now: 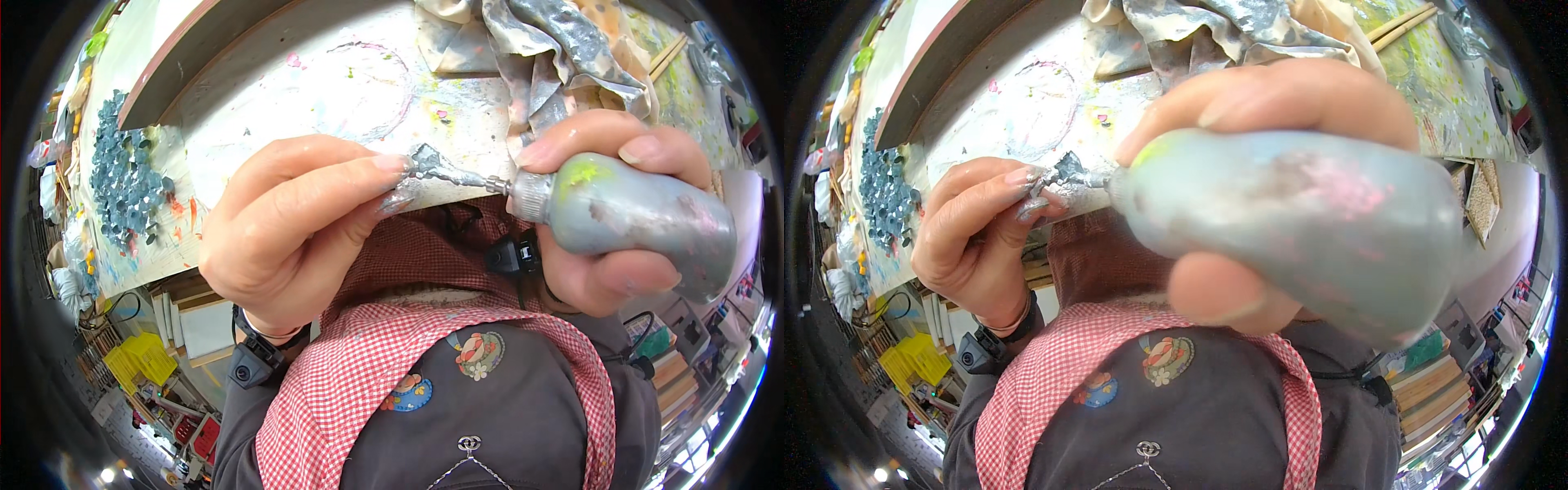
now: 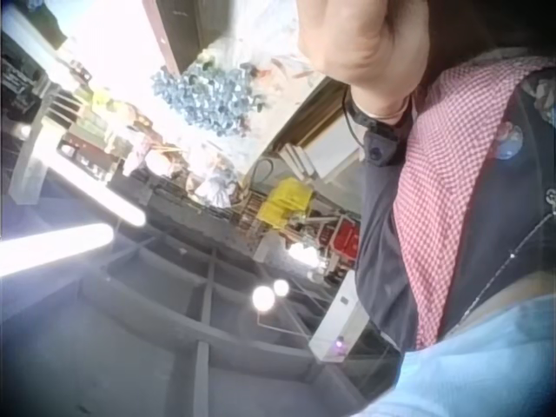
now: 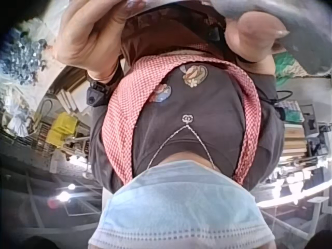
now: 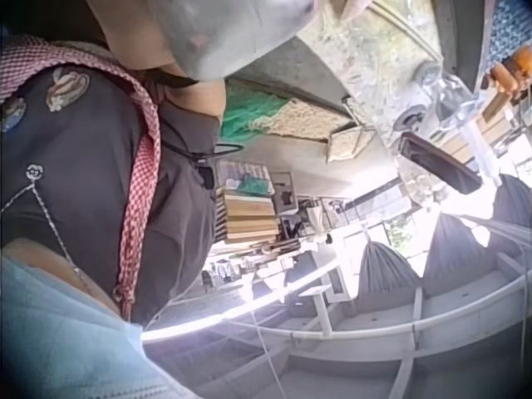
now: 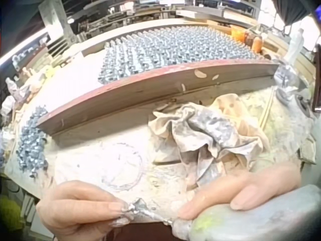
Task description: Apply adhesive to small silver-colored components and arrange them in a grid tray.
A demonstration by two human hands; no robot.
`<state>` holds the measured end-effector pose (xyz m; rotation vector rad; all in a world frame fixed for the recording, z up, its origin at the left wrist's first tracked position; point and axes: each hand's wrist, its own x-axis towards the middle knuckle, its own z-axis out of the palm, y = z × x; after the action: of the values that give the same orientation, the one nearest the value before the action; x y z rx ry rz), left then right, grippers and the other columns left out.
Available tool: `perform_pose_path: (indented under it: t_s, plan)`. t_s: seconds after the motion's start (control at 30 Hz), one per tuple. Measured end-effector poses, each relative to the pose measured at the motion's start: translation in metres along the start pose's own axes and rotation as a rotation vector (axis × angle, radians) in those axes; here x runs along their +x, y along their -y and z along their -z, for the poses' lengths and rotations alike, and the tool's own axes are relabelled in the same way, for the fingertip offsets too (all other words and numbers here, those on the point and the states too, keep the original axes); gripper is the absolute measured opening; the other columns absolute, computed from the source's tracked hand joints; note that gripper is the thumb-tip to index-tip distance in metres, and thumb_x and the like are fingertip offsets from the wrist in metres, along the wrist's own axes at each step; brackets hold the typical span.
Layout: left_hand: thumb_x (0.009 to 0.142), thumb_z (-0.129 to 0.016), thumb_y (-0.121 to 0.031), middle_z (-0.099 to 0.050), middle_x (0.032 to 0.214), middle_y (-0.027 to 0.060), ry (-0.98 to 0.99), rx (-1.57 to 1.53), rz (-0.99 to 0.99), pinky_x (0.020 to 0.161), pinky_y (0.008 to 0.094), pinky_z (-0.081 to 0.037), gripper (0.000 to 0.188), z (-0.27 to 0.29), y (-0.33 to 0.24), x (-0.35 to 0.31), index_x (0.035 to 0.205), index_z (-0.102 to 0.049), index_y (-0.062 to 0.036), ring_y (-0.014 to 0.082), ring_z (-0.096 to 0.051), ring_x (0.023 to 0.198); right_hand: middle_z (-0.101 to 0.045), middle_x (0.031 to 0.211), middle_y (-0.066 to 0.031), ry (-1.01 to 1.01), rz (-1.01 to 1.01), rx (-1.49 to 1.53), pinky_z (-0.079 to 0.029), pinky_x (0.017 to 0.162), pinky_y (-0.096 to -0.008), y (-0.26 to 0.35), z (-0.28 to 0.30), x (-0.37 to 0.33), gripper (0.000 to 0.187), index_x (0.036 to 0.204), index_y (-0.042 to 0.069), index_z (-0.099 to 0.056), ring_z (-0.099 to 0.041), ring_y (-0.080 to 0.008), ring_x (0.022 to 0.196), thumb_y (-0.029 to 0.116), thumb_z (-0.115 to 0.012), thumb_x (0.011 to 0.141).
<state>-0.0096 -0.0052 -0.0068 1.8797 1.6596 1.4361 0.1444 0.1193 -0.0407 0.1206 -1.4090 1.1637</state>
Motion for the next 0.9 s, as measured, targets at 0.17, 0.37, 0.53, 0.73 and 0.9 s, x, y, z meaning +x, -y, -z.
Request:
perform_pose_path:
  t_s: [0.17, 0.37, 0.53, 0.73, 0.9]
  plan:
    - [0.071, -0.062, 0.011, -0.060, 0.081, 0.0163, -0.014, 0.001, -0.028, 0.056, 0.0237, -0.050, 0.022, -0.002, -0.001, 0.001, 0.092, -0.060, 0.0028, 0.0186, -0.061, 0.066, -0.057, 0.074, -0.0250, 0.156, 0.084, -0.126, -0.045, 0.051, -0.0241, 0.002, 0.010, 0.012, 0.065, 0.110, -0.005, -0.035, -0.054, -0.0219, 0.054, 0.056, -0.035, 0.087]
    - [0.063, -0.067, 0.010, -0.061, 0.079, 0.0140, -0.012, 0.101, -0.038, 0.062, 0.0254, -0.048, 0.027, -0.004, -0.005, 0.006, 0.088, -0.062, 0.0014, 0.0192, -0.059, 0.071, -0.057, 0.075, -0.0249, 0.321, 0.115, -0.099, -0.045, 0.052, -0.0241, -0.005, 0.021, 0.015, 0.065, 0.111, -0.005, -0.034, -0.055, -0.0219, 0.056, 0.056, -0.036, 0.087]
    - [0.061, -0.068, 0.010, -0.062, 0.078, 0.0139, -0.031, 0.094, -0.016, 0.063, 0.0261, -0.047, 0.028, -0.005, -0.006, 0.004, 0.087, -0.062, 0.0023, 0.0201, -0.059, 0.073, -0.057, 0.076, -0.0248, 0.335, 0.082, 0.018, -0.046, 0.053, -0.0241, -0.003, 0.022, 0.014, 0.066, 0.111, -0.006, -0.034, -0.056, -0.0219, 0.058, 0.056, -0.036, 0.087]
    - [0.060, -0.068, 0.009, -0.062, 0.079, 0.0146, -0.021, 0.095, -0.033, 0.063, 0.0259, -0.047, 0.028, -0.005, -0.005, 0.004, 0.087, -0.063, 0.0036, 0.0203, -0.059, 0.073, -0.057, 0.074, -0.0248, 0.211, 0.015, -0.018, -0.047, 0.053, -0.0243, 0.000, 0.008, 0.008, 0.066, 0.112, -0.007, -0.033, -0.057, -0.0230, 0.057, 0.054, -0.039, 0.086]
    - [0.060, -0.068, 0.009, -0.062, 0.078, 0.0147, -0.032, 0.082, -0.017, 0.063, 0.0259, -0.046, 0.028, -0.006, -0.006, 0.003, 0.087, -0.063, 0.0039, 0.0202, -0.059, 0.073, -0.056, 0.076, -0.0260, 0.246, 0.038, -0.139, -0.047, 0.048, -0.0242, 0.001, 0.012, 0.008, 0.066, 0.113, -0.008, -0.032, -0.057, -0.0236, 0.057, 0.053, -0.036, 0.087]
